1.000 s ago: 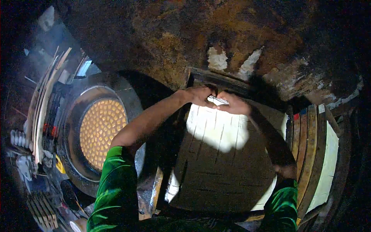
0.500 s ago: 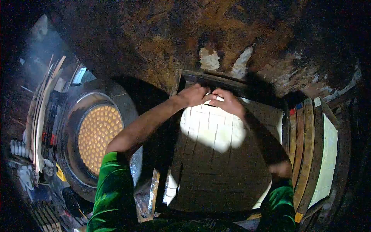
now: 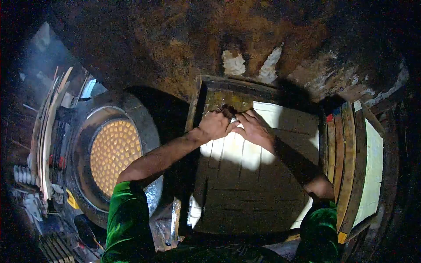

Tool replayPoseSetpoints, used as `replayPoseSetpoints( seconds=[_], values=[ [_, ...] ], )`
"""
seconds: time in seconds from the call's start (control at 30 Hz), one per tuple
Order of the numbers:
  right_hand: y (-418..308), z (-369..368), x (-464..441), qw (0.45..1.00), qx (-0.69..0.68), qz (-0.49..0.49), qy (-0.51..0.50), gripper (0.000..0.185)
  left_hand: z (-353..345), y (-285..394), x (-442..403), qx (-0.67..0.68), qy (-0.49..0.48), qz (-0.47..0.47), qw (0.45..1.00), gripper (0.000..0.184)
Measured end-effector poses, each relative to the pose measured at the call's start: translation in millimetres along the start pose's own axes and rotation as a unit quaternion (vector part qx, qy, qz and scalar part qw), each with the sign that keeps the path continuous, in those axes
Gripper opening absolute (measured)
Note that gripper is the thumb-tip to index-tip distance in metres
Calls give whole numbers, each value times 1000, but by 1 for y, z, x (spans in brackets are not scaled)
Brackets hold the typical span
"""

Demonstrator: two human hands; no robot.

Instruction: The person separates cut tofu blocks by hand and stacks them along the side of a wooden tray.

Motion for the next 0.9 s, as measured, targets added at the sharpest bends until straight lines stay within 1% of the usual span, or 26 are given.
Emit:
replayPoseSetpoints(
  seconds=[0.03, 0.07, 0.1, 0.13, 0.17, 0.2, 0.23, 0.27, 0.3, 0.33, 0.37, 0.4, 0.43, 0.47, 0.5, 0.53, 0.6, 0.63, 0.67, 0.73, 0.77, 0.83, 0.87, 0.9],
  values=[
    [5, -1, -1, 1000, -3, -15, -12, 60, 8, 2, 1, 7, 6, -4, 1000, 62],
    [11, -3, -6, 1000, 1, -14, -10, 60, 15, 2, 1, 15, 11, -7, 1000, 62],
    [20, -8, -11, 992, -119, -36, -10, 58, 14, -3, -7, 34, -37, 6, 999, 66],
    [29, -16, -15, 969, -238, -60, -11, 57, 11, -9, -14, 33, -35, 6, 999, 66],
    [27, -18, -19, 950, -307, -60, 23, 65, 9, -15, -18, 57, -24, 7, 998, 66],
    [27, -19, -25, 942, -322, -97, 0, 65, 5, -20, -20, 82, -16, 7, 996, 66],
    [32, -14, -25, 925, -359, -110, -52, 67, 1, -27, -21, 84, -28, 2, 996, 72],
    [16, 10, -26, 904, -396, -124, -104, 69, -7, -29, -21, 86, -33, 1, 996, 72],
    [28, -5, -28, 901, -414, -99, -82, 58, -13, -30, -21, 39, 44, 0, 998, 74],
    [34, -11, -31, 911, -388, -110, -89, 58, -17, -31, -21, -9, 124, 0, 992, 76],
    [22, 1, -28, 921, -362, -112, -84, 58, -20, -30, -18, -30, 113, 27, 993, 81],
    [10, 15, -25, 932, -335, -114, -76, 58, -9, -25, -16, -33, 115, 26, 993, 81],
    [12, 13, -26, 933, -334, -114, -75, 58, 0, -21, -15, -36, 41, 45, 997, 82],
    [17, 6, -28, 945, -304, -105, -64, 62, 6, -18, -13, -39, -33, 65, 997, 83],
    [20, 2, -29, 956, -273, -96, -53, 66, -1, -20, -10, -40, 42, 35, 998, 83],
    [24, -1, -30, 956, -273, -94, -52, 66, -8, -22, -9, -41, 43, 36, 998, 83],
    [29, -5, -30, 941, -320, -61, -86, 65, -6, -17, -4, -41, 99, 27, 994, 82],
    [31, -7, -28, 923, -368, -60, -96, 65, -13, -17, -4, -1, 129, 29, 991, 80],
    [34, -10, -28, 923, -369, -59, -95, 65, -5, -15, -4, -2, 128, 29, 991, 80],
    [38, -13, -29, 939, -325, -73, -86, 62, 14, -11, -7, 8, -51, 47, 998, 85],
    [39, -11, -31, 939, -324, -72, -86, 62, 14, -13, -9, 8, -50, 47, 998, 85],
    [41, -8, -36, 940, -310, -41, -136, 62, 12, -15, -12, 47, -63, 57, 995, 88],
    [40, -8, -36, 940, -310, -41, -137, 62, 7, -18, -12, 48, -62, 58, 995, 88],
    [39, -8, -36, 941, -310, -43, -126, 61, 2, -19, -12, -14, 16, 43, 999, 91]
  ],
)
Point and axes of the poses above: each hand's wrist, its own x-axis away from the middle knuckle, its own z-axis out of the back of the hand, y = z × x, the point moved 1 cm from there along -x, towards the middle knuckle, and after that the axes turned 6 degrees about -x, right-handed, at the moved point
